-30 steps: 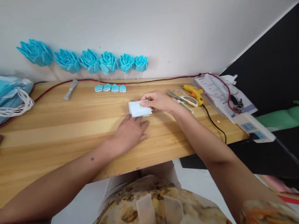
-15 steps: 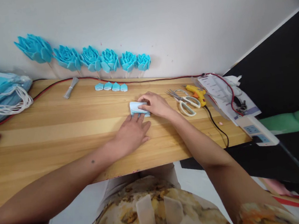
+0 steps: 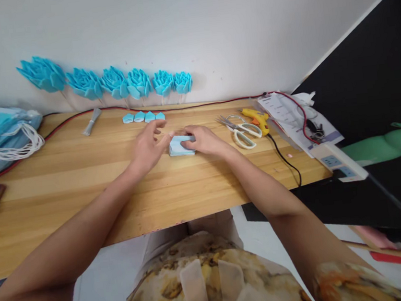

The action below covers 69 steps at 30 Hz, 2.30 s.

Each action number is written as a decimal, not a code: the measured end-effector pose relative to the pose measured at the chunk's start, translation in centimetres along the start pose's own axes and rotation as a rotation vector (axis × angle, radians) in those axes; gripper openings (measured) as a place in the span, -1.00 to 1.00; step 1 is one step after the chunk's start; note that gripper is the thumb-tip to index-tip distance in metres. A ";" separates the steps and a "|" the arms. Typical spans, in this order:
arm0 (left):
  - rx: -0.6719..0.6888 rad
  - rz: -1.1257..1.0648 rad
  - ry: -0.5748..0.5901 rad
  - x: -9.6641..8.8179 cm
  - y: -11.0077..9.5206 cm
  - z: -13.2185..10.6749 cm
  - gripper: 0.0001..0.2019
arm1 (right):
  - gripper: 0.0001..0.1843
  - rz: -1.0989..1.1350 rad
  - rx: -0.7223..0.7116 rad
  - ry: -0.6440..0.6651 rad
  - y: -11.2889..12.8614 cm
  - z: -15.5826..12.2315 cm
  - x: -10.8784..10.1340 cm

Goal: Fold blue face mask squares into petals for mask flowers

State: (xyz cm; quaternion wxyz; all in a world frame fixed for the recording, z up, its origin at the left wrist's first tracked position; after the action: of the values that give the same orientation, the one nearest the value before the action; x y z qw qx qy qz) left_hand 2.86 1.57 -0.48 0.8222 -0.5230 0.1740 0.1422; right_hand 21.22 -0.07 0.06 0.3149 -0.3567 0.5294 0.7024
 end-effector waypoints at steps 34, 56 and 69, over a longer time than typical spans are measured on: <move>-0.048 -0.144 0.123 1.5 2.0 -0.2 -0.18 | -0.34 0.607 -0.016 -0.080 -0.5 -0.5 1.4; -0.398 -0.462 -0.012 1.7 1.2 -1.1 -0.73 | -0.85 0.175 -0.169 -0.410 1.0 -1.1 0.2; -0.379 -0.513 0.013 1.9 1.4 -1.3 -0.69 | -0.80 0.230 -0.136 -0.422 0.8 -1.0 0.4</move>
State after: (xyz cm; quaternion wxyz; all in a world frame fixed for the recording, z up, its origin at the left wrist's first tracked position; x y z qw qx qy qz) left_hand 3.78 1.09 -2.90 0.7182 -0.6944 0.0120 -0.0431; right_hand 20.57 -1.23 -0.05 0.3116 -0.1600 0.4407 0.8265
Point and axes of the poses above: each hand's wrist, its own z-axis towards the middle knuckle, its own x-axis out of the palm, y = z × x, the point moved 4 cm from there along z, towards the middle knuckle, and after that the axes turned 11 degrees about -y, right-handed, at the moved point
